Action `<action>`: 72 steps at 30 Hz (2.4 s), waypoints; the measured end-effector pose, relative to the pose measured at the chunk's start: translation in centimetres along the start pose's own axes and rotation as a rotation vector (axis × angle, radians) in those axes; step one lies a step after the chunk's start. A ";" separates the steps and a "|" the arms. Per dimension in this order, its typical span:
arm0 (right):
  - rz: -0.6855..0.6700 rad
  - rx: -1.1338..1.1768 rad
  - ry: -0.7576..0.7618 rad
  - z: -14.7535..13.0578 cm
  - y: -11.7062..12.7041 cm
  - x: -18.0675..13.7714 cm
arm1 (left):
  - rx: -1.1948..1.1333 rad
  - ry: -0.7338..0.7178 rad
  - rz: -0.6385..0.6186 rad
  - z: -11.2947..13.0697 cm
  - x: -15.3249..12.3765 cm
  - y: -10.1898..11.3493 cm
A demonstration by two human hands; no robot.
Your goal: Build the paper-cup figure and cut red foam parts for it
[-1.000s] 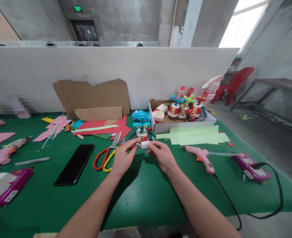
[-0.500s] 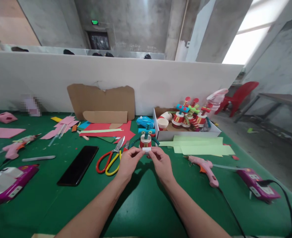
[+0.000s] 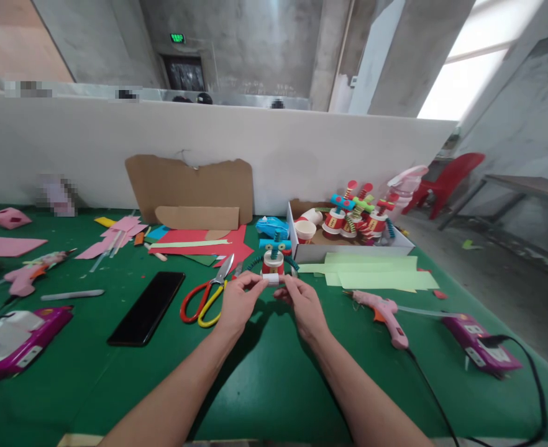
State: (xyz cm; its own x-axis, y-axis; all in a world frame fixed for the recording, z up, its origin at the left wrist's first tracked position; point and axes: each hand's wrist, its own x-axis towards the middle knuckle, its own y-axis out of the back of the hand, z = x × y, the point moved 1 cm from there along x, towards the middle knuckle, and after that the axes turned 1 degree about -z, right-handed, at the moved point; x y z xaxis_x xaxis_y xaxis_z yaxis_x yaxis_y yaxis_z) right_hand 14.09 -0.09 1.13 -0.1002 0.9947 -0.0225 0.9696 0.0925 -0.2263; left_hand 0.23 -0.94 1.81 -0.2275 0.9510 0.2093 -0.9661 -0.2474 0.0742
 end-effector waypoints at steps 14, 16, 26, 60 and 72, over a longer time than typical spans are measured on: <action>0.059 0.181 -0.096 0.7 -0.6 -0.3 | 0.189 -0.239 -0.044 -0.1 -0.7 -0.6; 0.089 0.163 -0.072 1.0 -0.6 -0.2 | 0.167 -0.202 -0.042 -0.3 -0.7 -0.7; -0.048 -0.005 0.153 -0.6 -0.3 -0.3 | -0.701 0.464 -0.162 -0.9 0.2 -0.4; -0.067 -0.040 0.084 -0.8 0.8 0.4 | -0.229 0.119 -0.126 1.2 -0.2 0.3; -0.152 0.121 0.015 -0.6 -0.1 0.1 | -0.405 0.346 -0.207 0.6 -0.4 -0.4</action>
State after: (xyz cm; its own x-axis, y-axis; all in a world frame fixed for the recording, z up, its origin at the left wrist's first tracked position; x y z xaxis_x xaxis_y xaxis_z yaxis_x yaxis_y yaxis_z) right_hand 14.11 0.00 1.70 -0.2394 0.9703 0.0356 0.9094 0.2370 -0.3417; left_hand 0.75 -1.34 2.33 0.0104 0.9942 -0.1066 -0.9491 -0.0237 -0.3142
